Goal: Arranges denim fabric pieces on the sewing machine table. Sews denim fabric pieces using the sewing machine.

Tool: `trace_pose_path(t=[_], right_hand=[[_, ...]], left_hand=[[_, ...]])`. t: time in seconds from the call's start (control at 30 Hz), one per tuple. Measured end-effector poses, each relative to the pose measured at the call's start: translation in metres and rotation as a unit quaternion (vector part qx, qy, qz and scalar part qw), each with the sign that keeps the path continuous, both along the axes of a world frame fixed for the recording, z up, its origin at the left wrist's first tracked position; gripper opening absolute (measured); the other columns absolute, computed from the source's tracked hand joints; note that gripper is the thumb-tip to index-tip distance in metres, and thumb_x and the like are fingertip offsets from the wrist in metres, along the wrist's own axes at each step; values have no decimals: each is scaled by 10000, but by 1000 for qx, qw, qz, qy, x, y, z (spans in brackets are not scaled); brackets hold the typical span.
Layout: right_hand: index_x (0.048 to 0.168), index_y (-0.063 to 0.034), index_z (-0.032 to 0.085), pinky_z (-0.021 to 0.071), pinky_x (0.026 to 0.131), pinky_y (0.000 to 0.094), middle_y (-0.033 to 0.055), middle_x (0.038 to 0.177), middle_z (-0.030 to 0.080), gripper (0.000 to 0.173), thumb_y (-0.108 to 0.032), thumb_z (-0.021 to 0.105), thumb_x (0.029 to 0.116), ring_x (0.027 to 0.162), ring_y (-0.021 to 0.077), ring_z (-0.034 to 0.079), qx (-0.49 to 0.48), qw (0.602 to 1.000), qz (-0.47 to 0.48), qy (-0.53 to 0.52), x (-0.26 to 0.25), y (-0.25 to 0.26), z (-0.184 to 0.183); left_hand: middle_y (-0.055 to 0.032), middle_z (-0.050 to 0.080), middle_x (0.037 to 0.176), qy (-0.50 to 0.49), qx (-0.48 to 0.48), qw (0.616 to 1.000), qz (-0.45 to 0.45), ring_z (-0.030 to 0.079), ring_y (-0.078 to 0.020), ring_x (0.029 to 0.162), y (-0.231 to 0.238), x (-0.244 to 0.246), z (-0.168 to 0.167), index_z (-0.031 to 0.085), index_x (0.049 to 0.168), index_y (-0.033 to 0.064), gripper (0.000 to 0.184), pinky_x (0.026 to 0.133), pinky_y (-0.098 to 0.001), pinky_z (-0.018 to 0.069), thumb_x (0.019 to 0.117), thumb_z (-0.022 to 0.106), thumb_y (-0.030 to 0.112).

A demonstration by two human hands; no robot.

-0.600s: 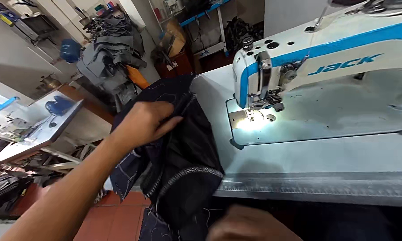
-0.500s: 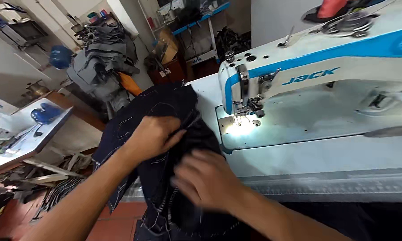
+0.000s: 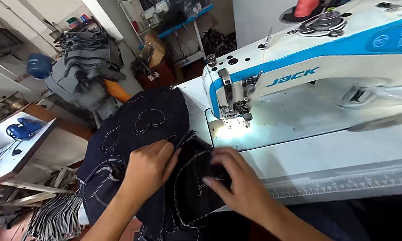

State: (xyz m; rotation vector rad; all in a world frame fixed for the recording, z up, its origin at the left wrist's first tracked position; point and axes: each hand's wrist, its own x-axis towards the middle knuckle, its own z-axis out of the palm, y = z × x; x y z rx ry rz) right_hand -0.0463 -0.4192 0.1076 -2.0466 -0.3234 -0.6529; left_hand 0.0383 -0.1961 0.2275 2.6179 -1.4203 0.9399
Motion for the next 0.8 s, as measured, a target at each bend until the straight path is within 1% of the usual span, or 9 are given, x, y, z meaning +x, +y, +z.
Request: trace_pose_path(t=[0.1, 0.23, 0.37, 0.43, 0.5, 0.53, 0.63, 0.73, 0.8], right_hand=[[1521, -83, 419, 473, 1096, 444, 121, 1426, 569, 860, -539, 729, 860, 1300, 201, 563, 144, 938, 209, 236, 45, -28, 30], [1279, -57, 574, 556, 904, 273, -25, 1097, 688, 492, -258, 716, 854, 1003, 37, 657, 248, 782, 491, 294, 74, -22, 37], [1309, -181, 626, 552, 960, 277, -73, 1192, 702, 566, -336, 834, 806, 1103, 39, 654, 348, 696, 582, 235, 52, -17, 25], [1212, -207, 684, 583, 882, 253, -68, 1100, 734, 405, -311, 813, 843, 1010, 29, 687, 347, 741, 534, 212, 43, -30, 24], [926, -108, 685, 556, 605, 273, -10, 798, 690, 138, -118, 794, 842, 681, 82, 652, 182, 931, 259, 179, 38, -39, 34], [901, -60, 691, 544, 550, 398, 71, 775, 669, 169, -74, 833, 811, 625, 204, 640, 36, 985, 87, 141, 36, -38, 37], [1081, -57, 697, 560, 574, 557, 190, 994, 656, 485, -301, 917, 725, 770, 395, 675, -179, 974, -131, 48, 11, -29, 38], [882, -90, 701, 587, 588, 429, 115, 874, 678, 221, -304, 677, 936, 769, 294, 697, -223, 968, -41, -105, -8, 7, 35], [929, -105, 708, 595, 754, 443, 94, 950, 707, 232, -273, 570, 1009, 921, 276, 707, -210, 968, 108, -86, 17, 41, 25]], left_hand=[[-26, 551, 641, 45, -43, 998, -5, 557, -133, 554, 23, 2, 18, 594, 751, 87, 418, 487, -308, 460, 1059, 478, 345], [6, 649, 740, 130, -101, 986, -19, 616, -4, 697, 54, 15, 23, 689, 853, 70, 399, 655, -192, 523, 1057, 510, 363], [34, 677, 784, 199, -122, 972, -27, 635, 29, 752, 68, 12, 7, 700, 888, 86, 338, 709, -170, 542, 1047, 542, 339], [28, 699, 819, 224, -112, 967, -40, 657, 16, 782, 67, 9, -1, 707, 918, 92, 323, 733, -191, 564, 1049, 552, 343], [26, 679, 767, 197, -96, 975, -28, 647, -19, 710, 59, 11, -11, 700, 867, 104, 317, 658, -229, 561, 1031, 566, 340], [25, 612, 689, 160, -86, 983, -9, 595, -50, 618, 52, 12, -17, 647, 785, 110, 327, 559, -254, 509, 1012, 566, 332], [12, 508, 589, 81, -56, 995, 22, 511, -114, 490, 24, 10, -23, 564, 674, 121, 351, 429, -304, 414, 970, 563, 310], [15, 500, 567, 52, -44, 998, 13, 509, -119, 479, 2, 5, -20, 558, 640, 126, 346, 419, -301, 397, 950, 569, 281], [20, 481, 560, 45, -29, 999, 1, 497, -115, 477, -9, 3, -14, 541, 630, 131, 349, 419, -297, 380, 948, 547, 274]])
